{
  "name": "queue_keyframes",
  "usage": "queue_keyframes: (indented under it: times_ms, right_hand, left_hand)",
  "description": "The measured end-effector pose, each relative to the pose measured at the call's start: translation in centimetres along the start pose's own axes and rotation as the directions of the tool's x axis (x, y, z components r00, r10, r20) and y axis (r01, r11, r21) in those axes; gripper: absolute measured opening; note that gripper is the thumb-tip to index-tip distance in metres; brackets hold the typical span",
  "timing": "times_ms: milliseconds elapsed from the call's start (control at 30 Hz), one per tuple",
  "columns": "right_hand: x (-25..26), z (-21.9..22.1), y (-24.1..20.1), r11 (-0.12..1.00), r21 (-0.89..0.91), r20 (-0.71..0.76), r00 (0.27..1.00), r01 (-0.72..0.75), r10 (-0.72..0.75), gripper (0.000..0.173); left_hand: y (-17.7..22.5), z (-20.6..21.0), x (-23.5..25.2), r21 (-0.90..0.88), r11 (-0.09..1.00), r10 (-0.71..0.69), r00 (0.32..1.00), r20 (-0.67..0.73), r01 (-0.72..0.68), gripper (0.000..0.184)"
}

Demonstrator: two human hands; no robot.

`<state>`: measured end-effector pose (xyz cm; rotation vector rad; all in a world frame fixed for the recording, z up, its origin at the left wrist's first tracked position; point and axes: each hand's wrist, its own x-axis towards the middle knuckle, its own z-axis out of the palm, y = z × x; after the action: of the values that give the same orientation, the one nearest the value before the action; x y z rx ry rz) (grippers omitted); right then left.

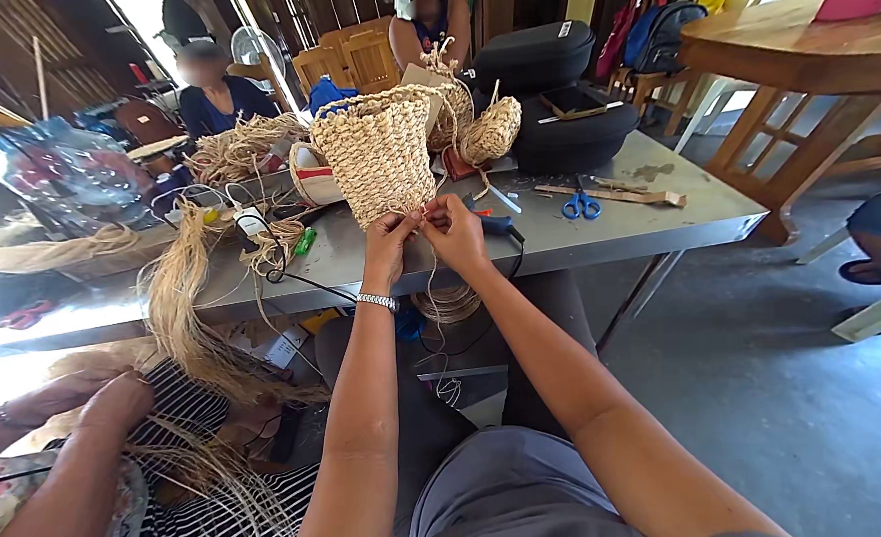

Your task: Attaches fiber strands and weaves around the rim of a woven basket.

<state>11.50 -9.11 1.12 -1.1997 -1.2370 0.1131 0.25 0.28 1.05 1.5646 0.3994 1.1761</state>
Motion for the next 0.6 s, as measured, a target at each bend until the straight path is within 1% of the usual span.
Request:
queue_keyframes:
  times_ms: [200,433,533,600]
  right_hand:
    - [-0.13,0.04,-0.08,0.998,-0.049,-0.015,0.999,0.029,-0.03,0.019]
    - [-0.15,-0.14,-0.15,0.999,-0.049,-0.015,1.0,0.001,-0.002,0.017]
    - [-0.12,-0.04,-0.17,0.999,-0.05,-0.009,1.0,0.005,-0.005,0.018]
    - [-0.13,0.13,-0.2,0.998,-0.058,0.006,1.0,0.02,-0.019,0.021]
  left_hand:
    - [0.15,0.15,-0.16,-0.02,1.0,0.007,1.0,-0.031,-0.007,0.013]
    - [-0.03,-0.02,0.03,0.003,1.0,0.007,1.0,0.005,-0.007,0.017]
    - [-0.01,0.05,-0.01,0.013,1.0,0.008,1.0,-0.001,-0.008,0.016]
    - [0.02,0.08,-0.07,0.019,1.0,0.016,1.0,-0.023,-0.015,0.015]
